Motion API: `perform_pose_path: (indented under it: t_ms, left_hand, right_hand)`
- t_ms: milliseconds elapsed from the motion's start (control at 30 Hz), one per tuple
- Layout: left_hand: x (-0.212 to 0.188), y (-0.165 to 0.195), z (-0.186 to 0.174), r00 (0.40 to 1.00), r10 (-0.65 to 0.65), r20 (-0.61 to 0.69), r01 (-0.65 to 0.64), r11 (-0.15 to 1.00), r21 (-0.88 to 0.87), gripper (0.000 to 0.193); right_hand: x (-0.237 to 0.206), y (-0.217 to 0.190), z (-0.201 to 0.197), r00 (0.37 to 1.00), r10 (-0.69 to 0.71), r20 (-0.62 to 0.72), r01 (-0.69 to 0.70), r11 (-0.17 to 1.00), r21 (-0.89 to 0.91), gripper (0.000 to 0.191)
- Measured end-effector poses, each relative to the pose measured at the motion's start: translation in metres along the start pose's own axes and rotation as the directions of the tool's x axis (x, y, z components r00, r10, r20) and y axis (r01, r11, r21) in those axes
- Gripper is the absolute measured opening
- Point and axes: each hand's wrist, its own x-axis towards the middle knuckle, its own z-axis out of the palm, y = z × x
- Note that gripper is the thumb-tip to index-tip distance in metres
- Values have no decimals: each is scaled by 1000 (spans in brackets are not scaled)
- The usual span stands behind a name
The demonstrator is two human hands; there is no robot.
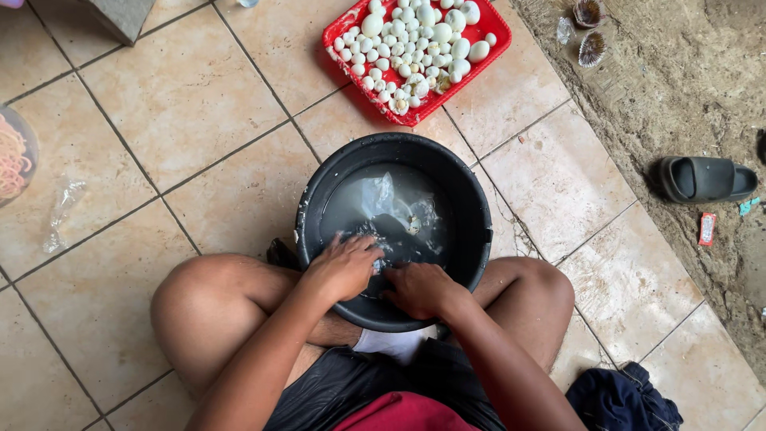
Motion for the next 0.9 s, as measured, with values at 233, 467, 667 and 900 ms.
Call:
perform_pose_path:
  t_ms: [233, 467, 667, 900]
  left_hand:
    - [15, 0, 3, 969, -228, 101, 158, 875, 458, 42]
    - [13, 12, -10, 943, -219, 251, 93, 897, 432, 37]
    - [19, 9, 16, 964, -155, 216, 60, 919, 390, 36]
    - [19, 10, 36, 999, -26, -42, 42, 893, 449, 39]
  right_hand:
    - [31, 27, -14, 956, -210, 206, 282, 850, -445, 24]
    - [76, 47, -7, 990, -56, -132, 70, 992, 102, 21]
    - [111, 63, 17, 988, 156, -8, -143, 880, -454, 22]
    - [119, 56, 12, 971, 239, 0, -205, 833, -515, 22]
